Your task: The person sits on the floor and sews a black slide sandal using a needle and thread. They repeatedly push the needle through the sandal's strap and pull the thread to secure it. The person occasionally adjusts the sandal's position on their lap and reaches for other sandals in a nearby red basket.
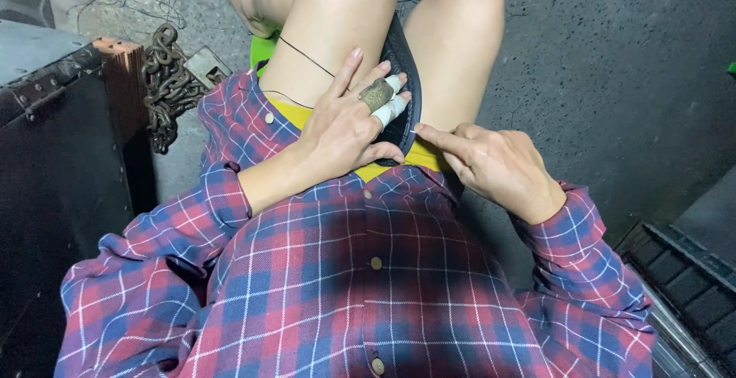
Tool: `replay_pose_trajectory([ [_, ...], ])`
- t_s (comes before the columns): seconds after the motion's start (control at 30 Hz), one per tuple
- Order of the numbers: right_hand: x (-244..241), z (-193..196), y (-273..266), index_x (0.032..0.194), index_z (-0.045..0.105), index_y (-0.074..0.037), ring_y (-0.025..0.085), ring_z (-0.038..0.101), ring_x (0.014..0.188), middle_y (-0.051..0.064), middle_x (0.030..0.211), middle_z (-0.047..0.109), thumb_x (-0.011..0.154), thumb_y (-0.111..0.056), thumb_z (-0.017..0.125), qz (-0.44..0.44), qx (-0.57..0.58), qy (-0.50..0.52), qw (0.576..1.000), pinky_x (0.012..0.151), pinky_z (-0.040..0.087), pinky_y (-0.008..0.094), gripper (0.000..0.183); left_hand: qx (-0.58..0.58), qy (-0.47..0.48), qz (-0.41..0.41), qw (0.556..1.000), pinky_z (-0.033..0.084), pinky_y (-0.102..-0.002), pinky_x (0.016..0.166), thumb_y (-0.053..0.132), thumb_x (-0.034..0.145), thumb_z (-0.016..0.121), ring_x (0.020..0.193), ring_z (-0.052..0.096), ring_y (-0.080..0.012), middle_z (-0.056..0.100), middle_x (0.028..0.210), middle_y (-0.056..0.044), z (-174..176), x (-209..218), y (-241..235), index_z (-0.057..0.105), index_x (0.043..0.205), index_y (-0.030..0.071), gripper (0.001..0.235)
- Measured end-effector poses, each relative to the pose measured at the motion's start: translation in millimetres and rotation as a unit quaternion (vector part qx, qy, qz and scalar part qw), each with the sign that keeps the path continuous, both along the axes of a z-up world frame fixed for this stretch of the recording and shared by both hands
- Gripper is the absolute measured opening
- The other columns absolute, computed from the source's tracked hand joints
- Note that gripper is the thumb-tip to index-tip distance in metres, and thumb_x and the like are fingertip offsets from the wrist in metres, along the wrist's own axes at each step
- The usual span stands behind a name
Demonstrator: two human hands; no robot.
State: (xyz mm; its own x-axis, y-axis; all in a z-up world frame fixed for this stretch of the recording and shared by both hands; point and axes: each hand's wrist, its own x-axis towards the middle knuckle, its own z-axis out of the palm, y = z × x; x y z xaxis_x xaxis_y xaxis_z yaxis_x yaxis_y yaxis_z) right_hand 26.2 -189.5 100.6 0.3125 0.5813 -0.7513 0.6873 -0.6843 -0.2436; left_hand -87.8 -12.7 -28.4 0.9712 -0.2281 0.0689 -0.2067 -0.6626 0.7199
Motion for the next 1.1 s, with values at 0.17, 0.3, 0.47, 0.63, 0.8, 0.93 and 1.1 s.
replay_pose_trajectory([
  [0.17,1,1,2,0.133,0.054,-0.040,0.031,0.068,0.066,0.004,0.086,0.069,0.094,-0.025,0.043,0.002,-0.004,0.003,1.000,0.060,0.055,0.041,0.043,-0.004,-0.001,0.000,1.000,0.002,-0.051,0.120,0.066,0.074,0.064,0.139,0.036,-0.0293,0.053,0.140,-0.012,-1,0,0,0.058,0.131,0.009,0.080],
  [0.3,2,3,3,0.133,0.054,-0.039,0.030,0.068,0.067,0.003,0.086,0.070,0.094,-0.023,0.043,0.000,-0.010,0.006,1.000,0.060,0.055,0.040,0.043,0.001,0.000,-0.002,1.000,0.001,-0.051,0.120,0.066,0.074,0.065,0.139,0.035,-0.0288,0.053,0.140,-0.012,-1,0,0,0.058,0.131,0.010,0.081],
  [0.47,2,2,3,0.133,0.053,-0.041,0.029,0.068,0.066,0.003,0.086,0.069,0.093,-0.024,0.043,-0.001,-0.023,0.012,1.000,0.060,0.055,0.040,0.044,0.000,0.002,-0.002,1.000,0.001,-0.052,0.120,0.065,0.074,0.065,0.139,0.036,-0.0290,0.053,0.140,-0.011,0,0,0,0.058,0.132,0.010,0.080],
  [0.63,3,3,6,0.132,0.054,-0.041,0.031,0.068,0.066,0.003,0.087,0.069,0.093,-0.025,0.044,0.008,-0.030,0.007,0.999,0.060,0.055,0.041,0.044,0.002,0.003,-0.002,1.000,0.000,-0.052,0.120,0.066,0.074,0.064,0.138,0.036,-0.0286,0.054,0.140,-0.011,1,0,0,0.058,0.132,0.010,0.081],
  [0.8,7,6,11,0.131,0.055,-0.040,0.032,0.069,0.068,0.003,0.089,0.070,0.092,-0.023,0.044,0.024,-0.042,0.012,0.999,0.060,0.055,0.042,0.043,-0.004,0.006,-0.002,1.000,0.000,-0.052,0.120,0.066,0.075,0.063,0.138,0.037,-0.0292,0.054,0.140,-0.012,1,0,-1,0.058,0.132,0.010,0.080],
  [0.93,8,7,13,0.131,0.055,-0.041,0.030,0.069,0.069,0.002,0.088,0.070,0.093,-0.023,0.044,0.024,-0.048,0.016,0.998,0.062,0.056,0.040,0.044,-0.004,0.005,-0.001,1.000,0.000,-0.052,0.120,0.066,0.075,0.063,0.138,0.037,-0.0293,0.054,0.139,-0.012,1,0,-1,0.058,0.132,0.010,0.080],
  [1.1,10,7,12,0.130,0.057,-0.037,0.030,0.069,0.073,0.003,0.090,0.071,0.093,-0.022,0.044,-0.004,-0.046,0.039,0.998,0.063,0.056,0.040,0.042,-0.005,0.008,-0.001,1.000,-0.001,-0.052,0.120,0.066,0.075,0.062,0.139,0.036,-0.0291,0.053,0.140,-0.012,2,0,0,0.058,0.132,0.010,0.080],
])
